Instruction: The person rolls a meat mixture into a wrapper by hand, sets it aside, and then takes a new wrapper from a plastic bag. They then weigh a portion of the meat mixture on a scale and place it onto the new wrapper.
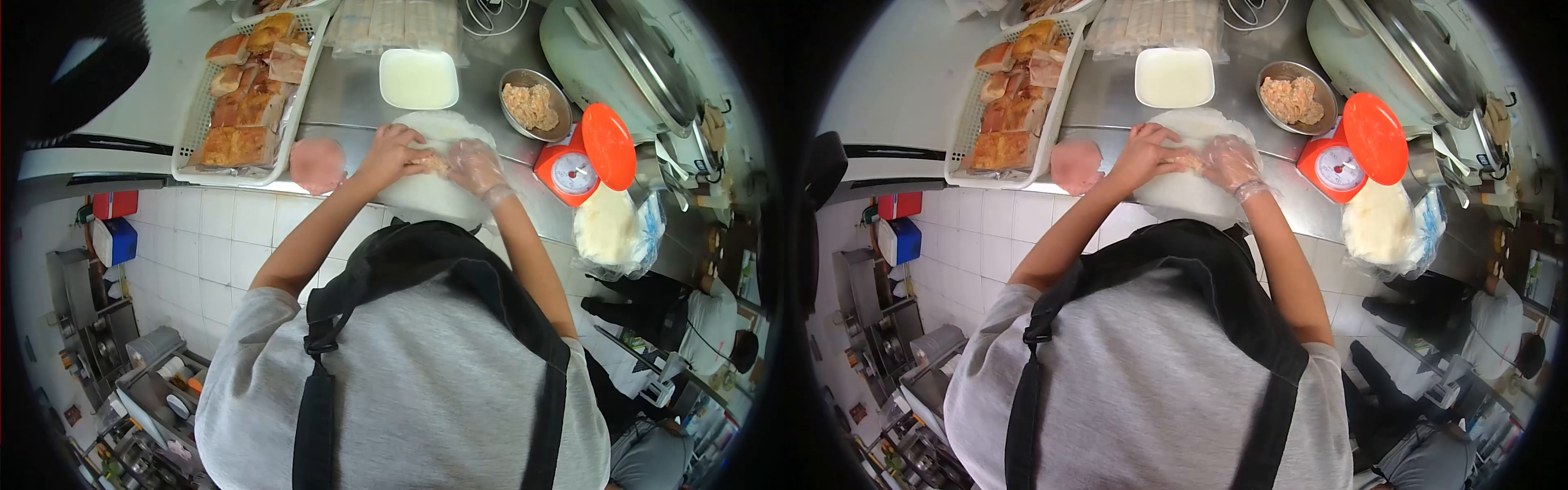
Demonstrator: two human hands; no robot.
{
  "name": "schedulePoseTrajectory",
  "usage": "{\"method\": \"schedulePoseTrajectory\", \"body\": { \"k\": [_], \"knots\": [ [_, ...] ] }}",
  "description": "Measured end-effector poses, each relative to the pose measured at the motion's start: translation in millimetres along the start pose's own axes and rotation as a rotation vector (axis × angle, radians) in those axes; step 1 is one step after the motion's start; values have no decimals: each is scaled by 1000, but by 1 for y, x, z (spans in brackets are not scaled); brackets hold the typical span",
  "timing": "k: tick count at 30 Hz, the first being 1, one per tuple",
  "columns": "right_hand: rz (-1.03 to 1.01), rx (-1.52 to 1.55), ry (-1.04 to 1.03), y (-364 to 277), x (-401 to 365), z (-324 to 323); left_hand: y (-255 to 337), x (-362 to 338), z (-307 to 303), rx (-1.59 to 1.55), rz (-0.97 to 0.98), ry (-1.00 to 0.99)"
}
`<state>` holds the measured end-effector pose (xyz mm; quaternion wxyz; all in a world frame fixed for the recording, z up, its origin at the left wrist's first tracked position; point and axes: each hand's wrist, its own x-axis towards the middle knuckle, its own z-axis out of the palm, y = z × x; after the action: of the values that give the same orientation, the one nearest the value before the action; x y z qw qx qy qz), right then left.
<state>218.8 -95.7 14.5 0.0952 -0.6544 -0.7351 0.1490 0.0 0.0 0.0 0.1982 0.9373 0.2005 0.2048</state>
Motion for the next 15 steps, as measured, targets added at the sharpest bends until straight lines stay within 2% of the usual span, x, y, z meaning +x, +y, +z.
{"method": "schedulePoseTrajectory", "body": {
  "k": [5, 11, 15],
  "knots": [
    [-50, 122, 162, -22, 10, 21, -9, -8, -14, 67, 36, -17],
    [-42, 88, 176, -25, 7, 16, -12, -14, -21, 14, 39, 70],
    [-151, 121, 248, -28, 14, 24, -17, -15, -18, 29, 80, 74]
  ]
}}
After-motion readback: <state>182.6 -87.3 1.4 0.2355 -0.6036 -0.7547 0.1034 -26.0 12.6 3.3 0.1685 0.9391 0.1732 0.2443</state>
